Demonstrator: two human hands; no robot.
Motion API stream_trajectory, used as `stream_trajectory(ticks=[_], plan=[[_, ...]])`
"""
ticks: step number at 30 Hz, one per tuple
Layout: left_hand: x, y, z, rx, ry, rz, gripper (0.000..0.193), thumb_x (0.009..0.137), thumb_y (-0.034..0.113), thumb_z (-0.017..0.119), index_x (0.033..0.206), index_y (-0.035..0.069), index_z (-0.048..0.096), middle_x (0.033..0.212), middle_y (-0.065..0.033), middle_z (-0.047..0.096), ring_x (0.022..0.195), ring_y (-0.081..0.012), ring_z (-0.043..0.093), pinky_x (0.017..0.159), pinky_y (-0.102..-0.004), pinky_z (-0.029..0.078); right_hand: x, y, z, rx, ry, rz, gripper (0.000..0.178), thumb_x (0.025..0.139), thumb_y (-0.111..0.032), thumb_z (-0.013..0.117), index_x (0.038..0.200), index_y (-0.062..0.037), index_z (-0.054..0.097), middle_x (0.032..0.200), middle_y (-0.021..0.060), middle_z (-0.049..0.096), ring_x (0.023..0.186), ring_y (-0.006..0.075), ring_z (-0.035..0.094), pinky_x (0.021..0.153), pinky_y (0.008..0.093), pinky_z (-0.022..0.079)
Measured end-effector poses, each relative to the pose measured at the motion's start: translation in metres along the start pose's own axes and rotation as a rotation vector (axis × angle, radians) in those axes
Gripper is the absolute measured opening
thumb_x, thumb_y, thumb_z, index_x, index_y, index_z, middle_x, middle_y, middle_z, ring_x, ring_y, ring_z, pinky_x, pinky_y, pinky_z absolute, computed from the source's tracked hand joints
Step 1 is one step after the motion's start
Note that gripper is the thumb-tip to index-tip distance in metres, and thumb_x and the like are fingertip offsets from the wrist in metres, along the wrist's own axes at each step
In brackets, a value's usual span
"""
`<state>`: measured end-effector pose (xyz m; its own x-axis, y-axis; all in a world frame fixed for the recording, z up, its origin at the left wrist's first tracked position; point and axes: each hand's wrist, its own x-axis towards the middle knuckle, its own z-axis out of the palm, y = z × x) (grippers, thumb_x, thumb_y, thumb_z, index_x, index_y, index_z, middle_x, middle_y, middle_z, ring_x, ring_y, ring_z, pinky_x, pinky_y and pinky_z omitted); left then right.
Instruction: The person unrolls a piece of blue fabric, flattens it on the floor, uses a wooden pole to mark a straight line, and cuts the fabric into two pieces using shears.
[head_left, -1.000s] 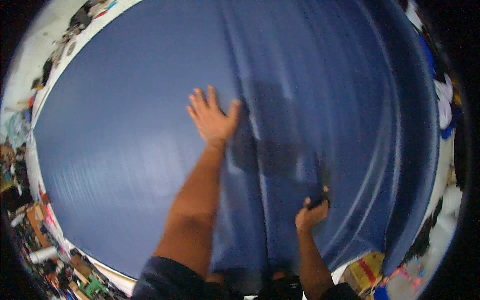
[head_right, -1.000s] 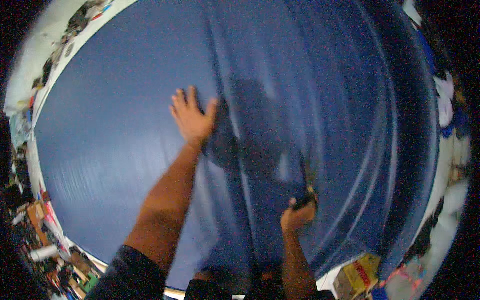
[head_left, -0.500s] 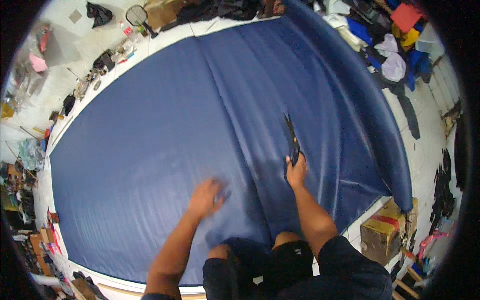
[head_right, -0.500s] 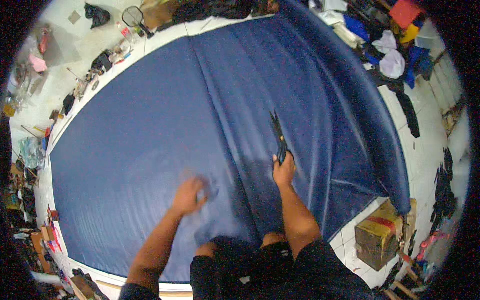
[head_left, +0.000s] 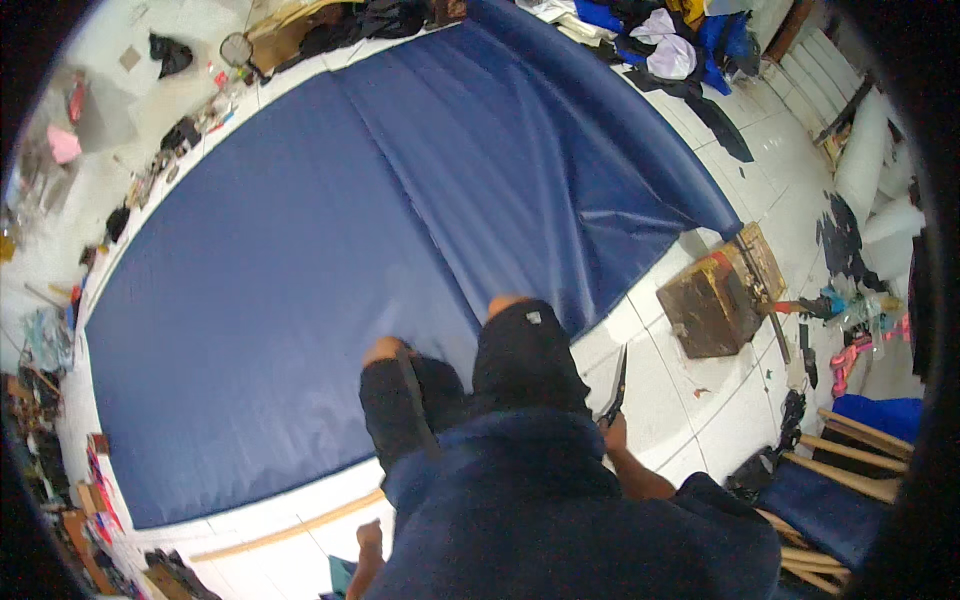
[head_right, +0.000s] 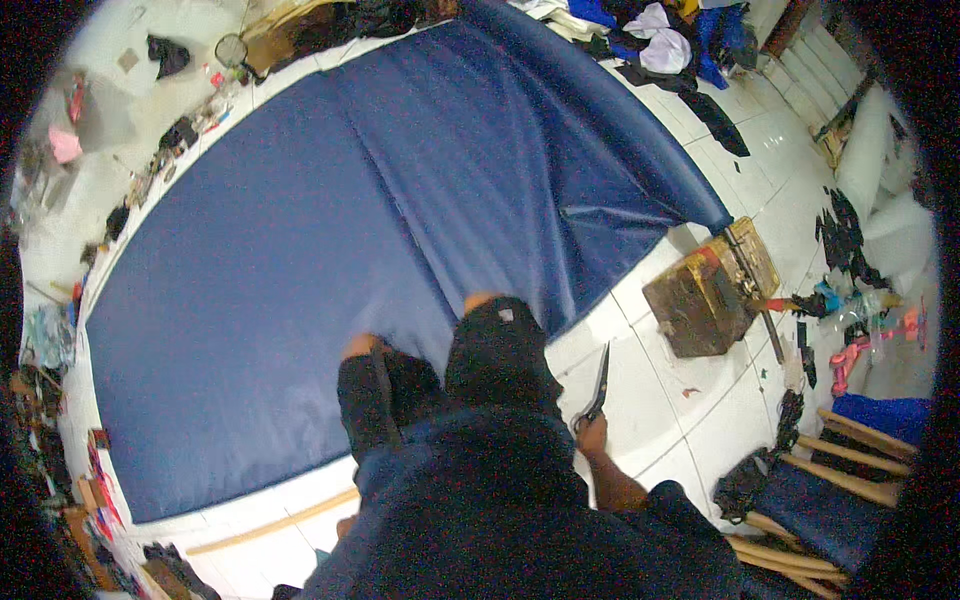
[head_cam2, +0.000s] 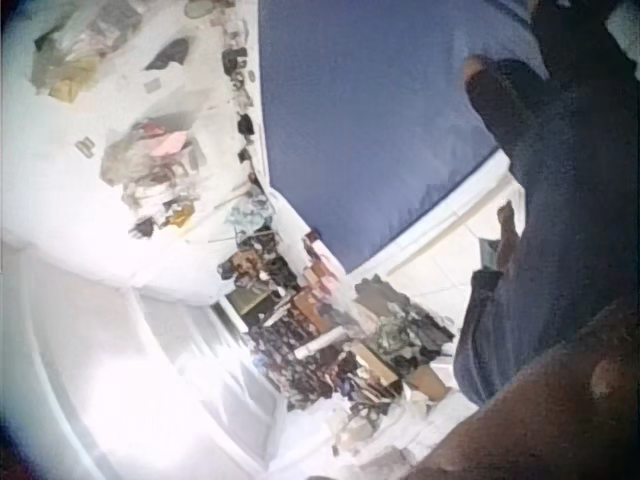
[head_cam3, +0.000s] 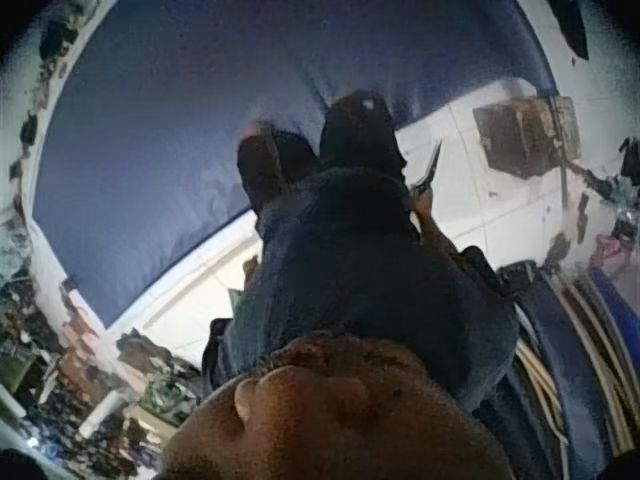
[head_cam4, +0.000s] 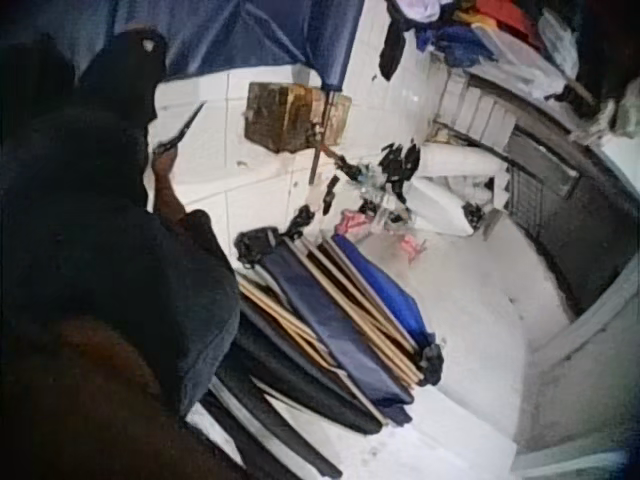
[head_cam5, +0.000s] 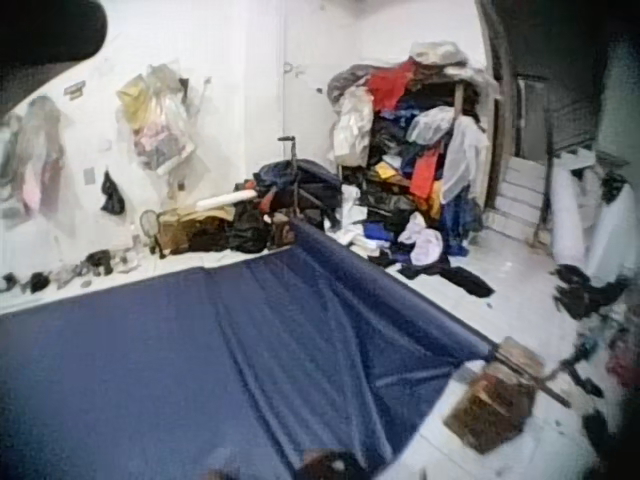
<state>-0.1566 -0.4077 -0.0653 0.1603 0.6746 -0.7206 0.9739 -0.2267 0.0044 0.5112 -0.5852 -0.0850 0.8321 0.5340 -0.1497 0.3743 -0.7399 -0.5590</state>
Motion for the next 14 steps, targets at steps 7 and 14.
stream_trajectory(ticks=[7, 14], plan=[[0.019, 0.091, -0.09, -0.848, 0.763, -0.059, 0.025, 0.089, 0.02, 0.065, 0.097, -0.003, 0.066, 0.091, -0.0175, 0.068, 0.084, -0.0299, 0.065, 0.078, -0.0403, 0.05, -0.032, 0.016, 0.032, -0.145, 0.02, 0.346, 0.018, 0.075, -0.012, 0.064, 0.086, 0.0025, 0.063, 0.094, 0.0247, 0.065, 0.091, 0.0435, 0.063, 0.078, 0.049, 0.051], [0.039, 0.156, -0.263, -1.04, 0.968, 0.172, 0.032, 0.095, 0.022, 0.062, 0.119, 0.002, 0.061, 0.107, -0.0145, 0.062, 0.094, -0.0206, 0.058, 0.087, -0.0312, 0.045, 0.069, -0.009, 0.011, -0.52, -0.443, 0.168, 0.03, 0.082, -0.024, 0.066, 0.102, -0.0023, 0.067, 0.107, 0.0175, 0.068, 0.101, 0.032, 0.066, 0.09, 0.0359, 0.053]])
